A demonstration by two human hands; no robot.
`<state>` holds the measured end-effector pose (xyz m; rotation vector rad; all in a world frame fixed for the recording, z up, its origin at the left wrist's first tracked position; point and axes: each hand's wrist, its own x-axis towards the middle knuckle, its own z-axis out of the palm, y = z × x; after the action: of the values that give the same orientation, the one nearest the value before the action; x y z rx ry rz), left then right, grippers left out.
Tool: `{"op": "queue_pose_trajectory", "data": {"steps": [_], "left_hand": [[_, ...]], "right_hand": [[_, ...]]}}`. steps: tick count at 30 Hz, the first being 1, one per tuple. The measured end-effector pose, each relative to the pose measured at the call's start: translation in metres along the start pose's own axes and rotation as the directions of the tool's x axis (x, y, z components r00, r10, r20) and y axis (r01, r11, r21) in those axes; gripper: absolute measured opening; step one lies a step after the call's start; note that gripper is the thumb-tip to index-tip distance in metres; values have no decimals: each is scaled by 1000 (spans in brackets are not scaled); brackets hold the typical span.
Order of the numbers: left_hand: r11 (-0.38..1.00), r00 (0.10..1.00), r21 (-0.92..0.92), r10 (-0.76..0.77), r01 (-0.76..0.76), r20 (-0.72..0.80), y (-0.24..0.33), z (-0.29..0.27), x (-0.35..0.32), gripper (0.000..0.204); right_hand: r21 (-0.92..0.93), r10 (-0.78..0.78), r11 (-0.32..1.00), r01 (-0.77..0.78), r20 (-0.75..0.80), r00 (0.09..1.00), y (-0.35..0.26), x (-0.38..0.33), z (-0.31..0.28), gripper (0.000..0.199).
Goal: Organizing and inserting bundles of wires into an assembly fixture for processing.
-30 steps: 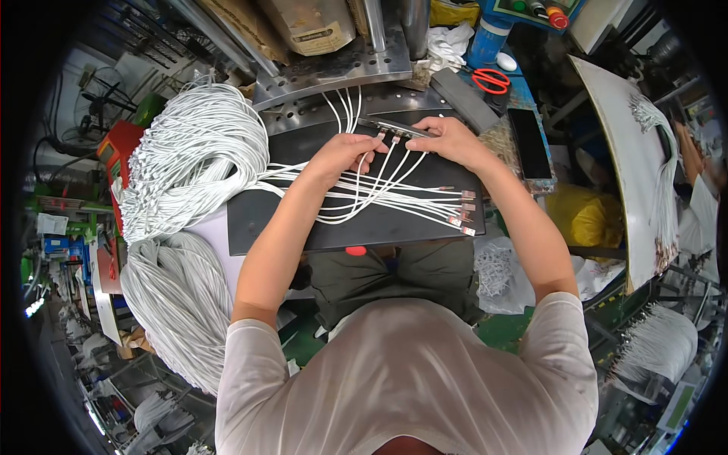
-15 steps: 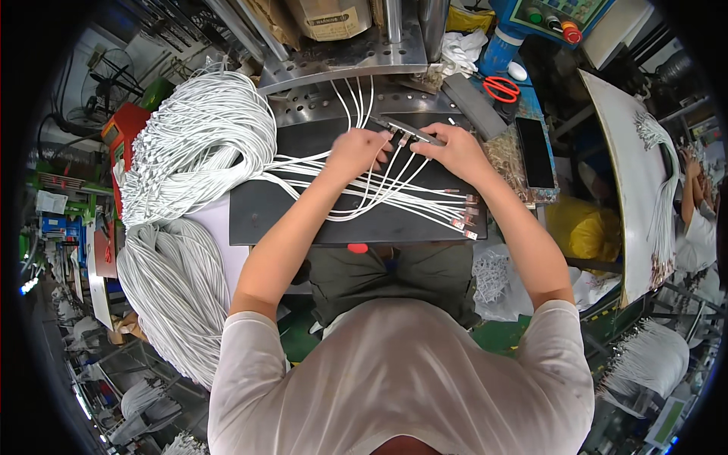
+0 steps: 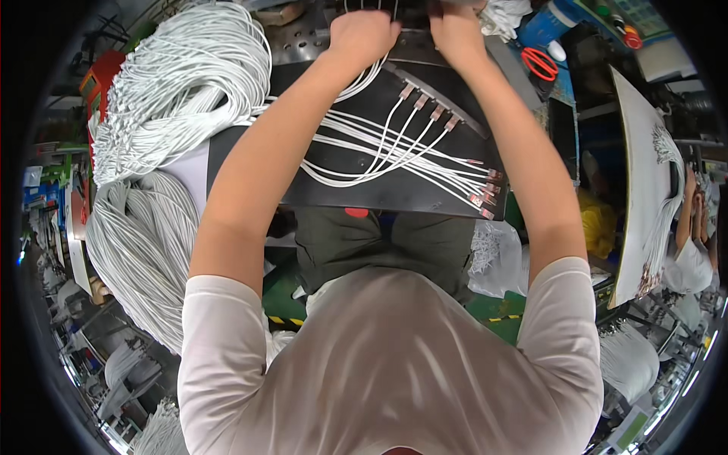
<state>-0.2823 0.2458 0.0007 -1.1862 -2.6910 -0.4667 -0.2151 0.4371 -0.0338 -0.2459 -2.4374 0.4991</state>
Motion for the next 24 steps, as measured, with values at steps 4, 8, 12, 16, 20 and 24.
{"op": "queue_pose_trajectory", "data": {"steps": [4,8,12,16,20,24], "left_hand": [[1000,998,27,-9,7,64,-6,0,8,34],[996,994,-8,89,-90,-59,-16,7,8,39],[993,991,-52,105,-110,-82,-25,13,10,37],[983,984,-116,128,-142,-122,-23,-13,5,33],[847,942,-414,280,-333,-185,-11,-71,-37,28],[76,996,-995,-77,59,53,-37,-123,-108,30]], "right_hand": [[-105,-48,993,54,58,997,49,67,69,35],[-210,-381,919,334,-257,888,63,100,104,27],[-227,-347,932,284,-322,881,47,96,75,24],[-216,-179,966,143,-157,971,51,85,50,26],[125,-127,982,140,-106,986,56,82,61,30],[151,-47,987,52,-41,998,21,46,41,31]]}}
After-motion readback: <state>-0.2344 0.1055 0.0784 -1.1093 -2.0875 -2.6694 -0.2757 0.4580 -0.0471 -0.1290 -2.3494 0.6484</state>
